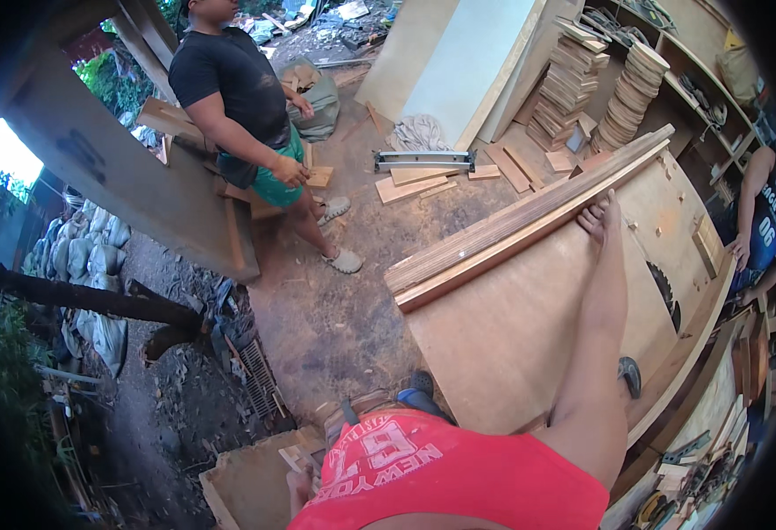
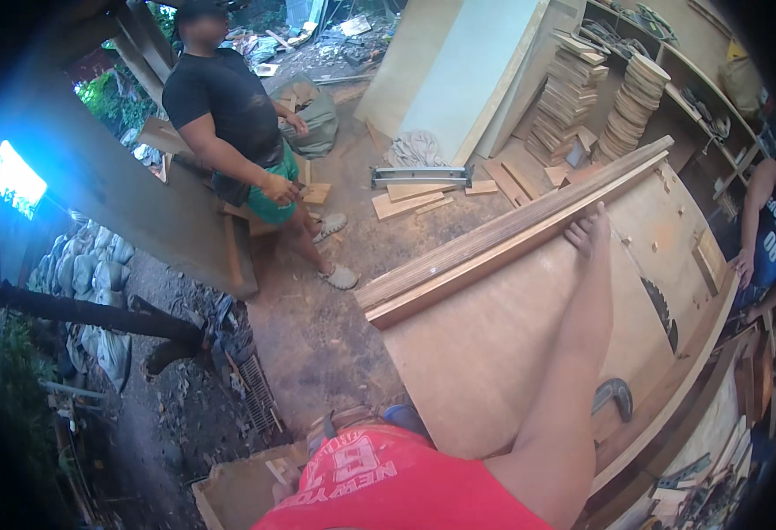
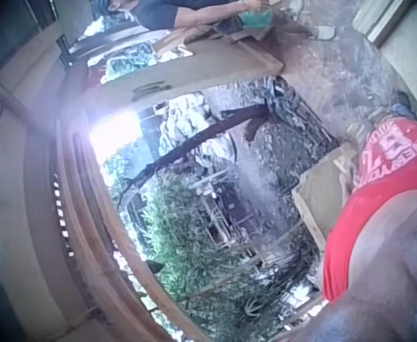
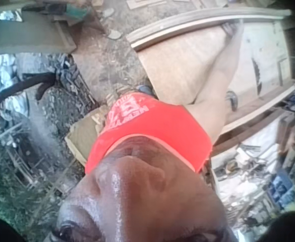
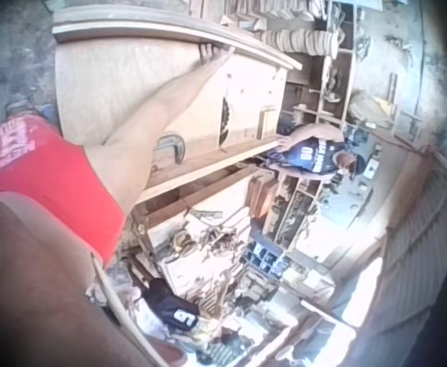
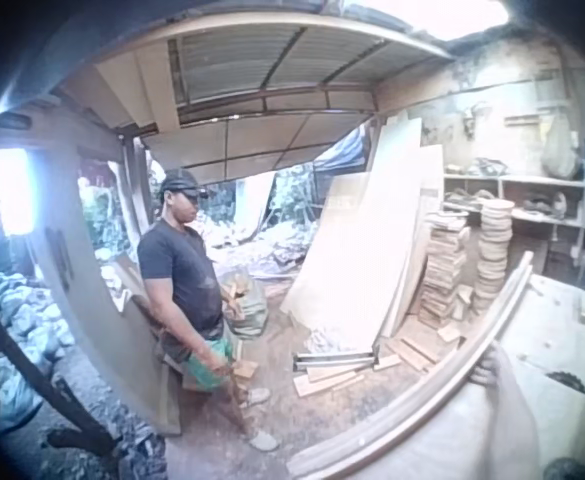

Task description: The person sands the surfaces and circular cutouts of wooden pieces by hand using sandpaper, then turns toward coworkers working with a wooden board on a table saw.

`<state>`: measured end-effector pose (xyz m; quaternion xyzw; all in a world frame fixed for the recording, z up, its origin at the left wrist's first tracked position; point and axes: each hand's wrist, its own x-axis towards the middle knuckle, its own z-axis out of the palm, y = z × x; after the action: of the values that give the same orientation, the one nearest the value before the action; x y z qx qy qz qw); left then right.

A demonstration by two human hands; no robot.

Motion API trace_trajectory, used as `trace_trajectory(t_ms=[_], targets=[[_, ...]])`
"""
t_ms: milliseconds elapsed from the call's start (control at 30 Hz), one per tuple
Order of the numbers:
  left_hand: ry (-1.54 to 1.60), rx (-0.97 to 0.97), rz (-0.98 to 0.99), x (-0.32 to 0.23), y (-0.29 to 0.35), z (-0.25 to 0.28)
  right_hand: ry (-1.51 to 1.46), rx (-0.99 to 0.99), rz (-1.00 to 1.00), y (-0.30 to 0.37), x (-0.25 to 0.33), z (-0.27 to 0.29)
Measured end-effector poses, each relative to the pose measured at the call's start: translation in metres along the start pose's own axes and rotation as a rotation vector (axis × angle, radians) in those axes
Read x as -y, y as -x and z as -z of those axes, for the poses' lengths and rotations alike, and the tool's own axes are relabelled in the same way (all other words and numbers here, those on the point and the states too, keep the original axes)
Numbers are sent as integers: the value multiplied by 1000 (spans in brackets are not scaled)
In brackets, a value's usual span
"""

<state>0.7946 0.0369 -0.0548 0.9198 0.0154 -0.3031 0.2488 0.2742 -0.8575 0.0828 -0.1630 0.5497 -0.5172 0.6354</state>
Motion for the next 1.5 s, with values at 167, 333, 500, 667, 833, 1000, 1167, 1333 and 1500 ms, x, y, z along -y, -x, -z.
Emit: trace_trajectory(t_ms=[167,333,500,667,833,1000,1167,1333,1500], targets=[[-45,54,84,34,-38,1,1276,-293,1007,94,-3,-9],[-260,80,-44,23,-50,16,1722,435,950,160,35,-81],[-526,83,-111,-44,-43,25,1191,3,1522,186,47,-136],[-264,59,-237,-64,-22,17,1631,208,1437,224,24,-176],[-288,-4,-286,-57,-24,8,1766,412,1304,224,0,-187],[-456,115,-169,-38,-54,-3,1334,138,1674,267,-42,-206],[-519,151,-243,-1,-108,-25,1630,1193,1259,393,-133,-157],[-733,517,-451,21,-186,-29,1848,376,1096,440,-128,-55],[-1178,666,-698,19,-265,-43,1823,-644,581,520,-34,119]])
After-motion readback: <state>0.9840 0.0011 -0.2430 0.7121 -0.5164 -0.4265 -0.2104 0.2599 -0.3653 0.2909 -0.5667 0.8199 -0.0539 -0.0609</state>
